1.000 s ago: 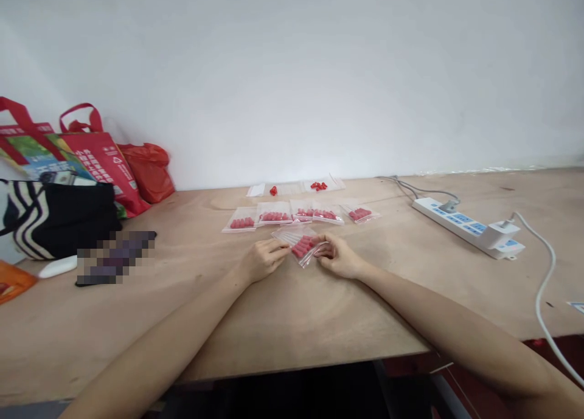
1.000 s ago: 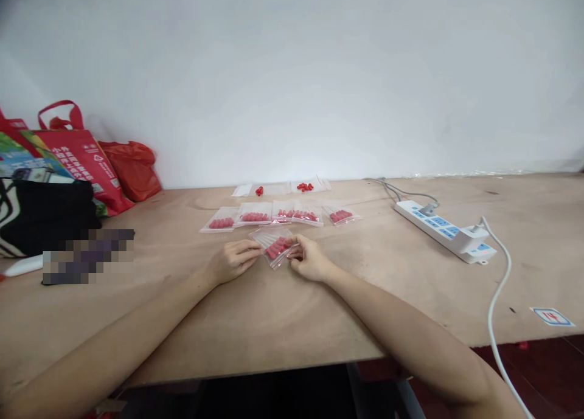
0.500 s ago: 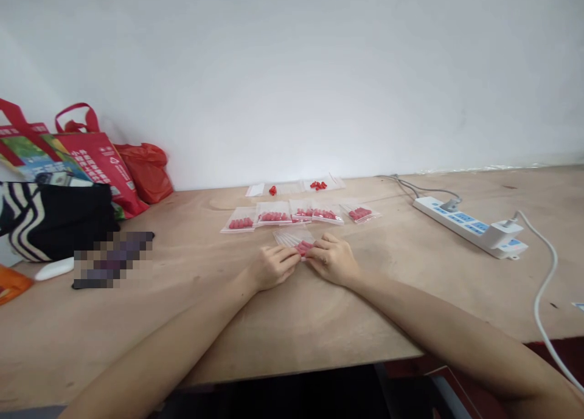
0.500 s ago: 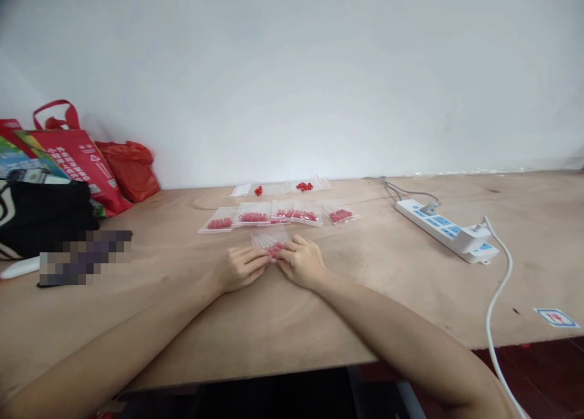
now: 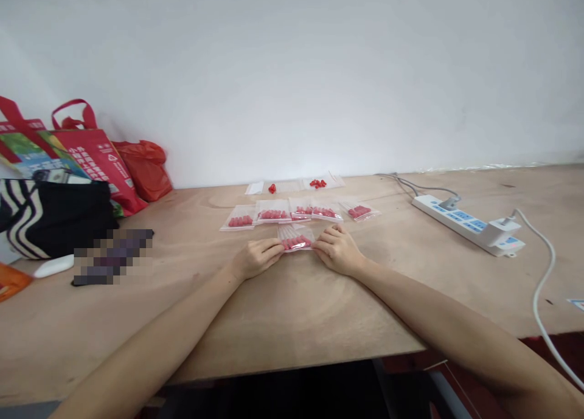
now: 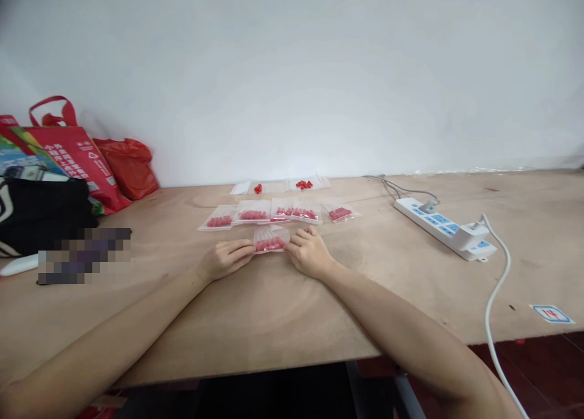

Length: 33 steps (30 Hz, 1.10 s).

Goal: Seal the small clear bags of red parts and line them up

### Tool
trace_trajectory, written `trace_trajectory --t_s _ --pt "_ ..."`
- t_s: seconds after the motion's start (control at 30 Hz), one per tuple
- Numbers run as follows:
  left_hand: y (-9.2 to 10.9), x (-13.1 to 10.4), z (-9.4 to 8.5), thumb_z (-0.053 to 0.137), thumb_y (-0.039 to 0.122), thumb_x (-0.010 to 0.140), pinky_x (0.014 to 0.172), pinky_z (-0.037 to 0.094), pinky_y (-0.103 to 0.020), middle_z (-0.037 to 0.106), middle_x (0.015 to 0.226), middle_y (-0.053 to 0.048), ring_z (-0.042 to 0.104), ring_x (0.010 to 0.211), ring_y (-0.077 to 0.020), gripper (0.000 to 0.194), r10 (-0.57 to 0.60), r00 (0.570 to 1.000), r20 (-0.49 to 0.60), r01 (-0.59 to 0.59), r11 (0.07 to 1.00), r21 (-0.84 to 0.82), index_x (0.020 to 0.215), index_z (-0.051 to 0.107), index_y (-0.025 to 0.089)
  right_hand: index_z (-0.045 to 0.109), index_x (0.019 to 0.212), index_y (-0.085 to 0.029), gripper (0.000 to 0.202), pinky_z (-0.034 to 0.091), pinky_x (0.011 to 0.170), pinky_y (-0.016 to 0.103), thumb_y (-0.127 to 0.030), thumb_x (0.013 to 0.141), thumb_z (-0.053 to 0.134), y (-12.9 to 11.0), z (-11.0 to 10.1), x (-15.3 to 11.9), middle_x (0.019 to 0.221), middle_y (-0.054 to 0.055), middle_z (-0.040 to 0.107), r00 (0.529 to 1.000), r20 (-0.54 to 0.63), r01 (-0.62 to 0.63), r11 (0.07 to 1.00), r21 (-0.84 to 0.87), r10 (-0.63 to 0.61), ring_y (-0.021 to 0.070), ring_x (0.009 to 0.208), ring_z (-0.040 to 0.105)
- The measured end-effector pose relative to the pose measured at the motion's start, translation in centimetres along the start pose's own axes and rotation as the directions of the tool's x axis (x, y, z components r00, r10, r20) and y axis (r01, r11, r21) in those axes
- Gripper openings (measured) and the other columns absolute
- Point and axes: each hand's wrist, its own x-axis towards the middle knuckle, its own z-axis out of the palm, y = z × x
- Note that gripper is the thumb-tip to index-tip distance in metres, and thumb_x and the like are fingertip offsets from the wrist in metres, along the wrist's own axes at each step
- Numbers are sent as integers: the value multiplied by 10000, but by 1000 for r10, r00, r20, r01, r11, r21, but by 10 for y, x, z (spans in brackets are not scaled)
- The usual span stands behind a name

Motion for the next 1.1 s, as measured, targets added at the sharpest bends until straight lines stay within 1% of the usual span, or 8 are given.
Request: trace_trajectory --t_s 0.1,0.27,0.4,0.47,0.63,0.8,0.97,1.1 --pt "0 -5 0 479 185 804 608 515 -184 659 814 -15 625 699 -96 113 30 999 -43 -30 1000 3 838 587 188 608 713 -180 258 263 676 297 -203 860 397 0 -1 0 650 30 554 1000 -9 4 1000 -6 -4 143 703 431" --pt "0 -6 0 432 199 833 588 517 -185 665 803 -19 630 699 -98 168 20 1000 21 -21 999 43 866 596 195 596 688 -179 261 251 687 308 -175 849 390 -1 -2 2 632 26 541 1000 -5 23 999 -33 -23 141 686 420" --pt "1 -5 0 440 183 829 558 510 -188 670 760 -13 630 655 -99 161 43 999 -18 -42 997 70 829 601 184 590 667 -179 248 240 702 319 -140 824 401 -2 -3 2 632 18 546 999 5 40 998 -56 -40 137 681 419" --pt "1 -5 0 445 182 826 565 508 -186 669 760 -13 630 662 -98 157 17 1000 -25 -16 999 50 824 601 184 594 668 -182 246 238 705 321 -142 824 407 -1 -2 1 637 15 555 999 2 37 998 -56 -37 136 685 424" --pt "1 -4 0 434 218 837 620 510 -186 664 769 -12 628 707 -97 172 -101 995 21 102 994 -33 814 602 186 614 709 -197 247 248 694 304 -223 859 420 4 0 -1 648 14 579 999 -38 -37 999 -16 37 134 685 441" --pt "2 -2 -2 430 213 838 612 502 -188 663 737 -8 626 695 -96 172 -115 993 17 115 992 -46 788 590 174 605 702 -192 223 248 696 302 -232 849 443 6 2 -2 648 13 582 997 -38 -74 997 -9 74 140 693 452" --pt "3 0 -3 417 189 836 591 484 -190 654 731 -9 616 686 -95 170 -126 991 50 130 988 -81 780 577 171 582 672 -178 219 245 699 307 -179 833 433 4 2 -1 635 12 570 998 -19 -63 998 -14 63 135 681 448" --pt "3 0 -3 439 171 820 587 481 -193 647 729 -10 611 679 -98 140 -116 993 25 118 989 -93 777 572 169 573 671 -173 198 244 700 312 -159 815 439 3 0 -1 628 7 566 998 -30 -49 999 -3 49 133 675 449"
